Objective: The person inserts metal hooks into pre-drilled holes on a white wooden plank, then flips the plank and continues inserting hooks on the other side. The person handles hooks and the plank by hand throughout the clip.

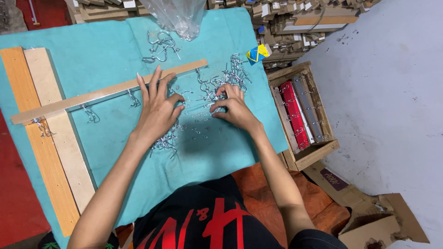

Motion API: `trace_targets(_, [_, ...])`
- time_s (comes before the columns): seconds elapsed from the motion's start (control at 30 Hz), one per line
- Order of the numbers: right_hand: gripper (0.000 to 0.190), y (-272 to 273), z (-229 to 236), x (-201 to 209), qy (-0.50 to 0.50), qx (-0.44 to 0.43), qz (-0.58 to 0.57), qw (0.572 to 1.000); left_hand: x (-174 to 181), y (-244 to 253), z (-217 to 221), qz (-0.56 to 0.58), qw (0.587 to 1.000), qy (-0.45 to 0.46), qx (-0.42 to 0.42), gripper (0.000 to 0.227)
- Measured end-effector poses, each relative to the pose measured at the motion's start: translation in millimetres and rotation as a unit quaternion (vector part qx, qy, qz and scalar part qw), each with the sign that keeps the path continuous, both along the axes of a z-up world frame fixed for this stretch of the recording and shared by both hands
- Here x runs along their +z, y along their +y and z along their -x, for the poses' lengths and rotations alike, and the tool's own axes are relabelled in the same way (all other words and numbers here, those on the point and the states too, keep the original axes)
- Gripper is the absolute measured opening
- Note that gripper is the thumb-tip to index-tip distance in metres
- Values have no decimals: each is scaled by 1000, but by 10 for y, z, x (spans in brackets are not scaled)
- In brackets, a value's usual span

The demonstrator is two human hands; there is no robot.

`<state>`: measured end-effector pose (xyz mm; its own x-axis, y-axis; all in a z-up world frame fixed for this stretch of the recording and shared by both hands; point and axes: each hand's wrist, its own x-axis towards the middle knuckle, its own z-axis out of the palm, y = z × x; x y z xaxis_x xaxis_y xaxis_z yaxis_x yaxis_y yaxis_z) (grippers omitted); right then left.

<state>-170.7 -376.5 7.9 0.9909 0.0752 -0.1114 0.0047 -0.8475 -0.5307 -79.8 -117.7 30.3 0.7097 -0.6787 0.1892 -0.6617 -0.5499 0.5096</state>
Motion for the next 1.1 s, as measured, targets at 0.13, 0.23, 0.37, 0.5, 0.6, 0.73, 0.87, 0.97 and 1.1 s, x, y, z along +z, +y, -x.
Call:
trace_targets(0.13, [11,29,22,-93,-3,2,8,1000,15,16,-8,9,1000,1,3,12])
trace_targets(0.23, [14,44,28,-151,-2,-6,8,1000,-2,35,-2,14,1000,1,6,12])
trace_targets(0.37, [11,78,-28,-105,-95,-17,-13,995,7,64,-23,24,1000,-10,9,12])
trace_targets(0.5, [9,195,-115,-83,-234,27,-92,967,58,84,-45,29,999,-10,22,10])
trace_targets(0.6, [10,361,-107,102,-226,3,-186,956,37,121,-53,41,999,-19,21,12])
trace_targets(0.73, [10,427,-108,-37,-135,-124,-343,921,19,130,-43,47,999,-12,24,12])
trace_targets(0.87, [17,478,-101,-81,-72,-201,-483,849,25,76,-24,58,998,-15,17,13])
trace_targets(0.97, [23,501,-74,-129,-66,-195,-515,832,93,0,12,78,997,-6,2,14])
trace_targets(1.1, [38,478,-66,-180,-61,-186,-530,825,152,-116,62,119,993,-2,-14,9])
